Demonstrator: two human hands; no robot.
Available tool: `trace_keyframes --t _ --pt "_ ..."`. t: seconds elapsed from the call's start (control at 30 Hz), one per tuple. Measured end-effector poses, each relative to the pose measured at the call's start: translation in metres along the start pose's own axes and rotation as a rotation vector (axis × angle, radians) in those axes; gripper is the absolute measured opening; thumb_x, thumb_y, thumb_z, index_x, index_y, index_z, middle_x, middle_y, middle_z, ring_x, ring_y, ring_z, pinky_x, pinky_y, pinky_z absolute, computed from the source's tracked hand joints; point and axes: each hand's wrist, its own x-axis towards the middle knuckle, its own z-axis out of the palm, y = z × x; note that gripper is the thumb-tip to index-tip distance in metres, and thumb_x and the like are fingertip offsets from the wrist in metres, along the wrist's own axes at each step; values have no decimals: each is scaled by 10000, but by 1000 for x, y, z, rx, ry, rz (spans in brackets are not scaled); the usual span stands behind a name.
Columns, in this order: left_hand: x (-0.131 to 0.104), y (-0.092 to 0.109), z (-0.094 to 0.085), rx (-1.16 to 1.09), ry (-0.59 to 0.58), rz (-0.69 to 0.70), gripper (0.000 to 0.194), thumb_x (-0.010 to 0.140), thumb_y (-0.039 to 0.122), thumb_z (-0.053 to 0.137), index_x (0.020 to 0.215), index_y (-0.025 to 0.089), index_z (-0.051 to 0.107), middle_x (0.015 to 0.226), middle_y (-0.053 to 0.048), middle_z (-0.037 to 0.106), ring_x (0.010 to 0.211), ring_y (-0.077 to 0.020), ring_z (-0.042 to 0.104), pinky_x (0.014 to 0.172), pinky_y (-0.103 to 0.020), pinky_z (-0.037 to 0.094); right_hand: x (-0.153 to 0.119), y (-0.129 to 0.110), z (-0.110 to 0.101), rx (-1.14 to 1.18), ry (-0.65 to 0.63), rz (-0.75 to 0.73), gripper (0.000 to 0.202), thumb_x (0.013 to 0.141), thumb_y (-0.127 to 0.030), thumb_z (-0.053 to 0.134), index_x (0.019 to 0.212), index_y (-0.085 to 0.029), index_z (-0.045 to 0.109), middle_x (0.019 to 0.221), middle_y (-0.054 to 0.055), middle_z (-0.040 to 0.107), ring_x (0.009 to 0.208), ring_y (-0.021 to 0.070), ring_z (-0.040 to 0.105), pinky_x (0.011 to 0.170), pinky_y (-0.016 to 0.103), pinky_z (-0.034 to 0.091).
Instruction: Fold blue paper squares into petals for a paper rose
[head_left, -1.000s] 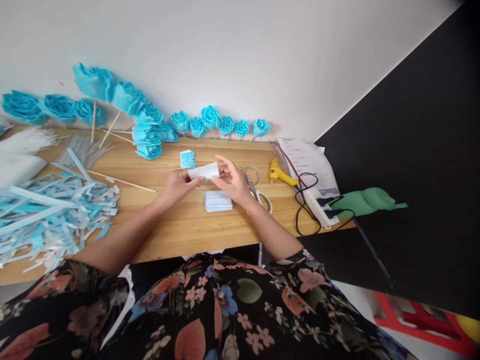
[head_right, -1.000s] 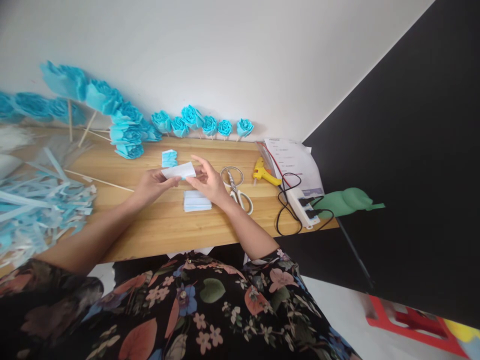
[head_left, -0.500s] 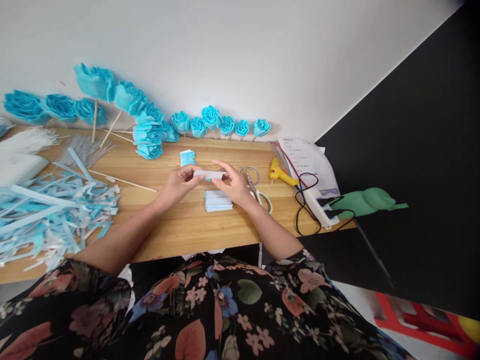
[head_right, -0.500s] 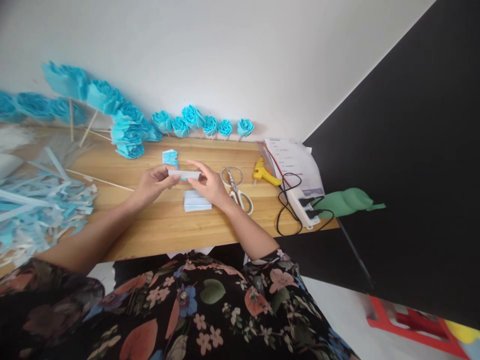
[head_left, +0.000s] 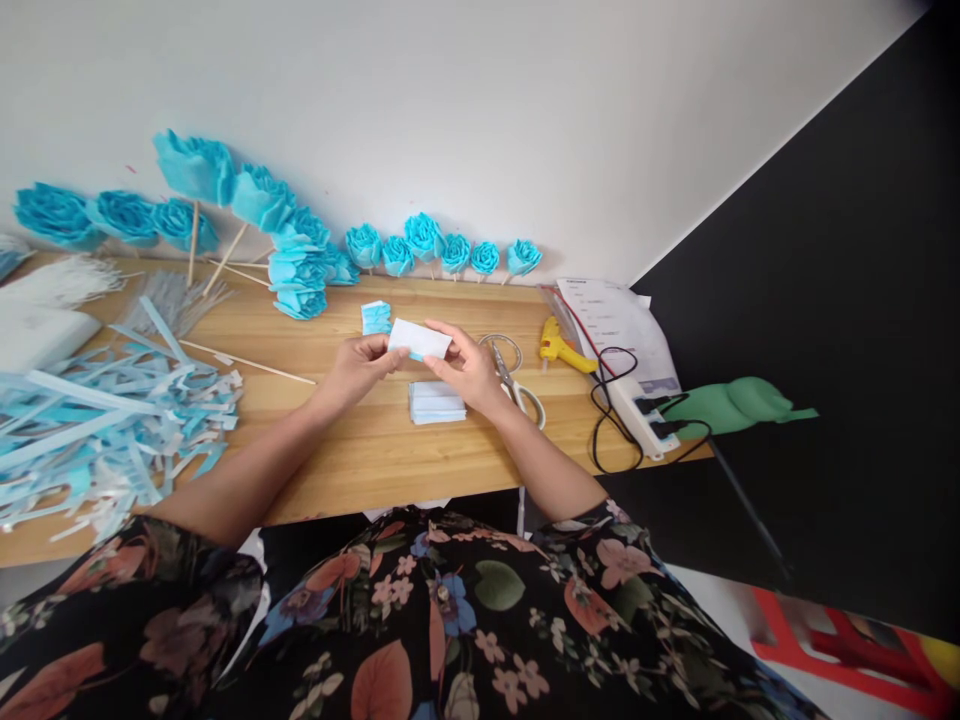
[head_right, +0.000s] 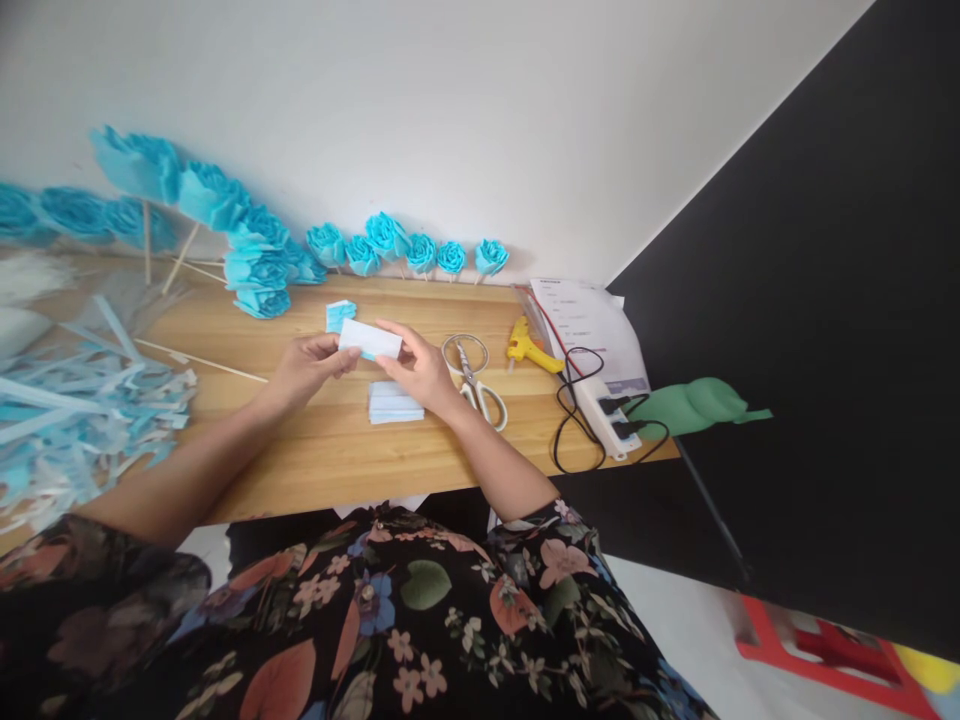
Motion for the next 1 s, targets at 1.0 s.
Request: trace_keyframes --t 1.0 --pt "-2 -2 2 -36 -42 -38 382 700 534 794 617 164 753 596 -35 655 555 -113 505 547 -252 407 -1 -1 3 -138 -58 14 538 819 -321 680 1343 -218 618 1176 59 736 927 196 699 811 320 586"
